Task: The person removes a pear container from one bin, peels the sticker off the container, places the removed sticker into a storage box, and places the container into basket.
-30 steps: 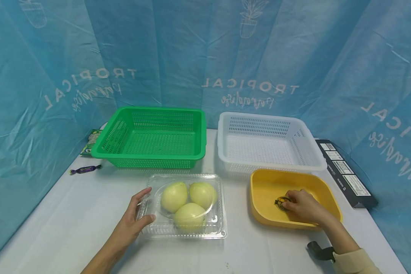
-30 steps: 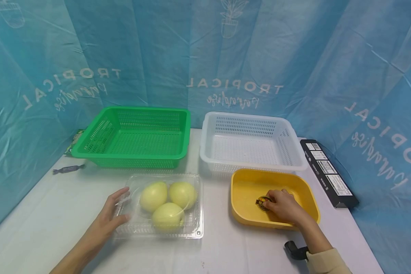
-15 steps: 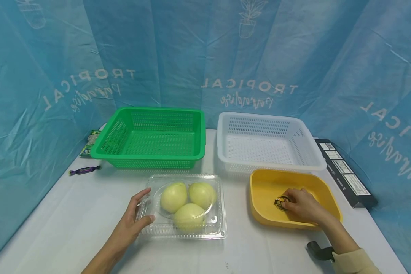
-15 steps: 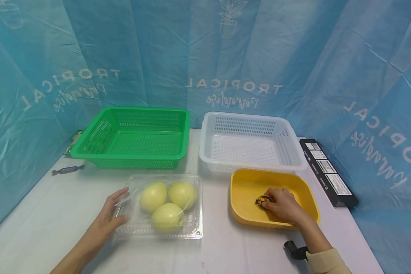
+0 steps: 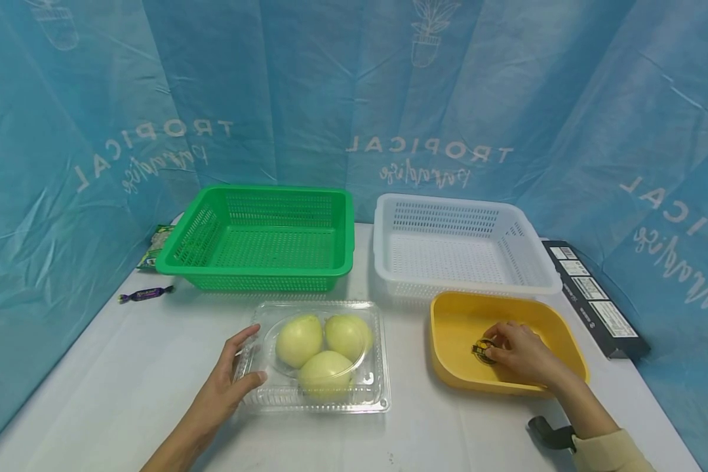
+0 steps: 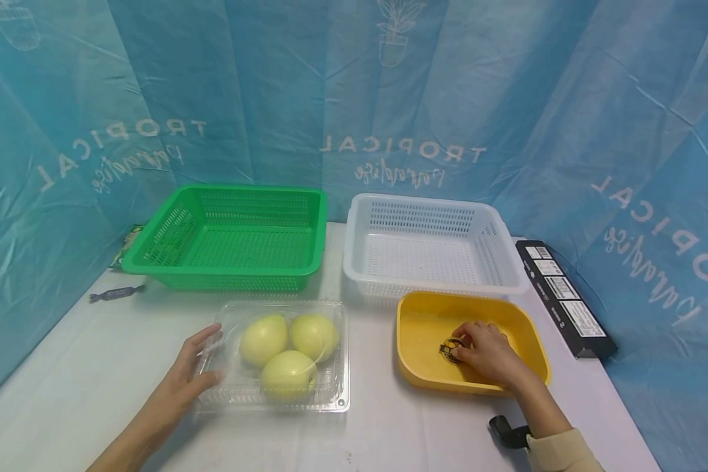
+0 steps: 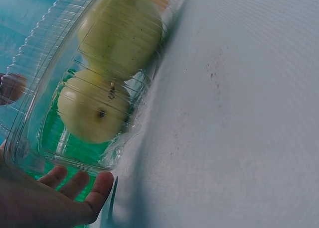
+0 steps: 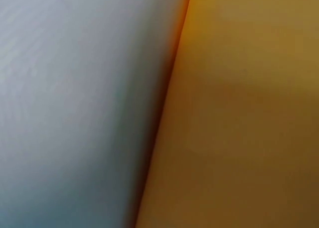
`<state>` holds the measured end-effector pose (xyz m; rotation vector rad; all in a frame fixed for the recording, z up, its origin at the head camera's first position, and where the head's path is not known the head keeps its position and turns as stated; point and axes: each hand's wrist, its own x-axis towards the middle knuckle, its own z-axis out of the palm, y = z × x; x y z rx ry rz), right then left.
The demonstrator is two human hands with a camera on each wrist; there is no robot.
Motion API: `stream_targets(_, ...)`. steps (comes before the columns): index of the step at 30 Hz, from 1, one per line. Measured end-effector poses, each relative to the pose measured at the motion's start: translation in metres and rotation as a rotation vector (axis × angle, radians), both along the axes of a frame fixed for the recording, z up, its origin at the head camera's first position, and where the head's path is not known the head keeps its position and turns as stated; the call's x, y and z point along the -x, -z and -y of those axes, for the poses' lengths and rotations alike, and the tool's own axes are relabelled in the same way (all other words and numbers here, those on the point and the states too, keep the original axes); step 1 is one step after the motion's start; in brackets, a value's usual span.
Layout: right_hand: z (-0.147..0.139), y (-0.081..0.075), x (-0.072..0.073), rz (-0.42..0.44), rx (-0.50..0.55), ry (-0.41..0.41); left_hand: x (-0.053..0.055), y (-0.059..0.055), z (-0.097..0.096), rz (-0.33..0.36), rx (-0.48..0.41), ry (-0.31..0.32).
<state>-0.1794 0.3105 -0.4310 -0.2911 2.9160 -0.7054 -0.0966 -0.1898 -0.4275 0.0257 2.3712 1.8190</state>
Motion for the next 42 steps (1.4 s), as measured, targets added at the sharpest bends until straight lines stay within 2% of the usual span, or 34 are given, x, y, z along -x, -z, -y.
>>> stream_targets(7, 0.002, -0.001, -0.001, 0.028, -0.014, 0.026, -0.001, 0.000, 0.000, -0.002, -0.006, 0.001)
stream_targets(16, 0.000, -0.001, 0.000, -0.004, -0.017, 0.031, -0.001, -0.001, -0.001, -0.005, -0.017, 0.001)
stream_targets(21, -0.002, -0.005, -0.001, -0.037, 0.025, 0.003, -0.001, -0.001, -0.001, -0.009, -0.019, 0.004)
stream_targets(30, -0.003, -0.023, -0.003, -0.068, 0.142, -0.058, -0.002, -0.002, -0.001, -0.020, -0.012, 0.001)
stream_targets(42, -0.008, -0.056, -0.012, -0.057, 0.139, -0.042, -0.001, -0.001, -0.001, -0.011, -0.017, 0.002)
